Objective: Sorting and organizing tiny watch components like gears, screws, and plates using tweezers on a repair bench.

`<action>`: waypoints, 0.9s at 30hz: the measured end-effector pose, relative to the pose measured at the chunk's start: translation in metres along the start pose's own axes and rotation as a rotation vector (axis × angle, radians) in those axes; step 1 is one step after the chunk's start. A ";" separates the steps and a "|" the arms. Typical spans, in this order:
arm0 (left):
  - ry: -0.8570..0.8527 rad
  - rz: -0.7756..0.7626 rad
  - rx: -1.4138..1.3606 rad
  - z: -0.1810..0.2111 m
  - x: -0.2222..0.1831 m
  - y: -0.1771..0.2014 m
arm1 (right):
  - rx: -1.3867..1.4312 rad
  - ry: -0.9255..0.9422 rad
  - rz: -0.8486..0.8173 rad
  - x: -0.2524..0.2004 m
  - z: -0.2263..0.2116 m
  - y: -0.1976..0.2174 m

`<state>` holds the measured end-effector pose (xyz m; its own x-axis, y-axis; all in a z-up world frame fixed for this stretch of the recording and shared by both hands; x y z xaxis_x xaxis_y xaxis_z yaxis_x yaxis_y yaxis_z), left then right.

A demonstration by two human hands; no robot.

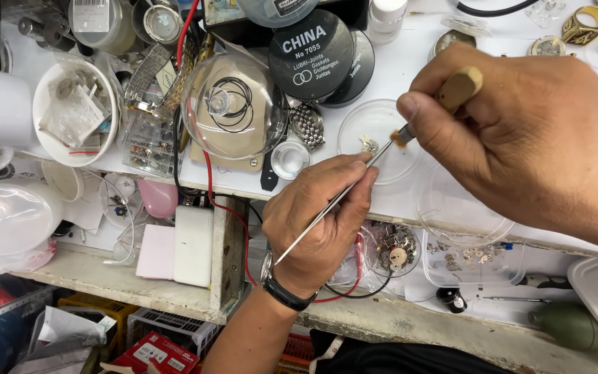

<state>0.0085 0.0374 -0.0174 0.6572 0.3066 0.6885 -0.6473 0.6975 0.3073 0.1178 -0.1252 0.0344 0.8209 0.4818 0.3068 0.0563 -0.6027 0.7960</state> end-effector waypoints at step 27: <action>-0.005 0.040 0.015 -0.001 -0.002 -0.001 | -0.022 0.054 -0.009 -0.001 0.004 -0.004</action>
<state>0.0082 0.0366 -0.0203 0.6291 0.3310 0.7033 -0.6788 0.6748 0.2896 0.1194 -0.1261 0.0291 0.7884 0.5211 0.3269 0.0504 -0.5844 0.8099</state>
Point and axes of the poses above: each hand's wrist, its own x-axis towards the middle knuckle, its own y-axis out of the back of the hand, z = x × y, the point moved 3 cm from there along x, towards the middle knuckle, and after that the axes turned 14 degrees about z, right-handed, at the moved point
